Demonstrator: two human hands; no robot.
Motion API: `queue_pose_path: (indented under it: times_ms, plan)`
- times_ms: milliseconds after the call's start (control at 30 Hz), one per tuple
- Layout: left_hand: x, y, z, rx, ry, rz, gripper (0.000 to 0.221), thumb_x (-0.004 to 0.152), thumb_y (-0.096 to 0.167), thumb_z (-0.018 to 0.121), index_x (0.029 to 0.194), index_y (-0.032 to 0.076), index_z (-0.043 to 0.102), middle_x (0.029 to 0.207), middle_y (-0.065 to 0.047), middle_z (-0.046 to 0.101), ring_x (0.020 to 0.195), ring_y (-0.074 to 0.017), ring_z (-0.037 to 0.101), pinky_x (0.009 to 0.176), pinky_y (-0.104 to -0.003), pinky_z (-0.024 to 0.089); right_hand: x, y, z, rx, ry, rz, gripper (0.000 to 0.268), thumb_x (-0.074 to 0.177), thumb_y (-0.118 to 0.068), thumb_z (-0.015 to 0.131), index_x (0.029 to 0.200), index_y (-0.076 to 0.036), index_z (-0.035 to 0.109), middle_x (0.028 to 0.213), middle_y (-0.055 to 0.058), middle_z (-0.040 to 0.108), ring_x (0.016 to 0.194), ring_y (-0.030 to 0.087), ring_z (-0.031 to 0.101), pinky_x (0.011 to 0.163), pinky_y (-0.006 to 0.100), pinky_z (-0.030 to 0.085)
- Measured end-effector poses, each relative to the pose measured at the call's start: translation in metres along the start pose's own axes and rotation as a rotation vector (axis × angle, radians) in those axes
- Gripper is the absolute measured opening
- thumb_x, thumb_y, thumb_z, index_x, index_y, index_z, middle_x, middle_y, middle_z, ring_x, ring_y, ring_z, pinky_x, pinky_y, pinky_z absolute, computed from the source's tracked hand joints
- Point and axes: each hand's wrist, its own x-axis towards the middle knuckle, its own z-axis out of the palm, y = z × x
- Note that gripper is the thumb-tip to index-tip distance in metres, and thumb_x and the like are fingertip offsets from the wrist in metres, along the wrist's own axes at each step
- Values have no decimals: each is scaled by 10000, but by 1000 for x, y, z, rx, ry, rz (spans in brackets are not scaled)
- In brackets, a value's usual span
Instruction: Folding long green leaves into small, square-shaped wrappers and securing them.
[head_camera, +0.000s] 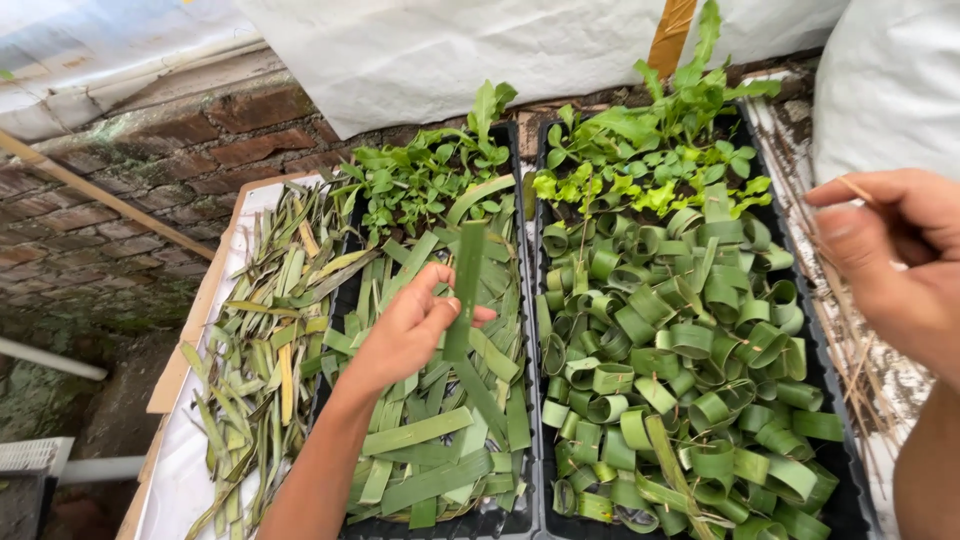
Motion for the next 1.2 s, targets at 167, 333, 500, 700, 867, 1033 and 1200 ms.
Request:
queue_pose_path:
  times_ms: [167,333,500,700,867,1033,1200]
  plan:
    - [-11,78,43,152,-58,221,31,995,162,413,966,152,412,1134,-112,865,404,-54,187,391,-293,199,7,-36,13,-186,-80,-186,285,875,-154,777,1124,-23,732,770,36,573,613,98,534,558,215,454]
    - [4,109,84,145,-40,319,90,1037,162,438,1050,137,524,595,44,386,499,-105,294,501,-322,265,4,-48,43,-247,-92,-560,247,946,-103,705,1187,-155,689,781,-11,627,538,93,537,452,235,489]
    - [18,104,109,-160,-136,429,240,1037,98,489,1272,60,520,664,-10,612,467,-91,420,412,-248,314,3,-36,57,-258,70,-747,205,1015,-78,559,994,-133,756,805,38,528,875,223,789,482,256,499]
    - [36,81,110,-446,43,698,340,960,183,651,1228,-21,702,1005,-136,814,941,-176,771,855,-322,655,1,-42,59,-96,-153,-641,183,882,18,642,964,-115,736,905,72,534,467,146,412,445,270,340]
    - [40,74,106,-474,192,664,273,918,168,702,1111,-14,768,949,-143,824,769,-159,775,560,-275,663,1,-36,64,-117,-173,-605,184,896,-24,604,979,-127,731,954,71,591,489,142,452,472,257,369]
    - [48,69,110,-459,247,695,206,926,146,715,1038,-5,801,826,-56,783,608,-91,661,507,-245,634,-3,-36,66,-70,-111,-592,164,918,-45,585,955,-129,720,1061,96,651,593,134,602,570,247,498]
    - [49,70,110,-181,391,876,224,937,157,693,1111,40,771,1026,-133,809,702,-145,746,563,-229,649,-3,-46,68,133,-52,-393,79,871,-16,670,901,-42,739,955,116,760,799,166,761,497,167,576]
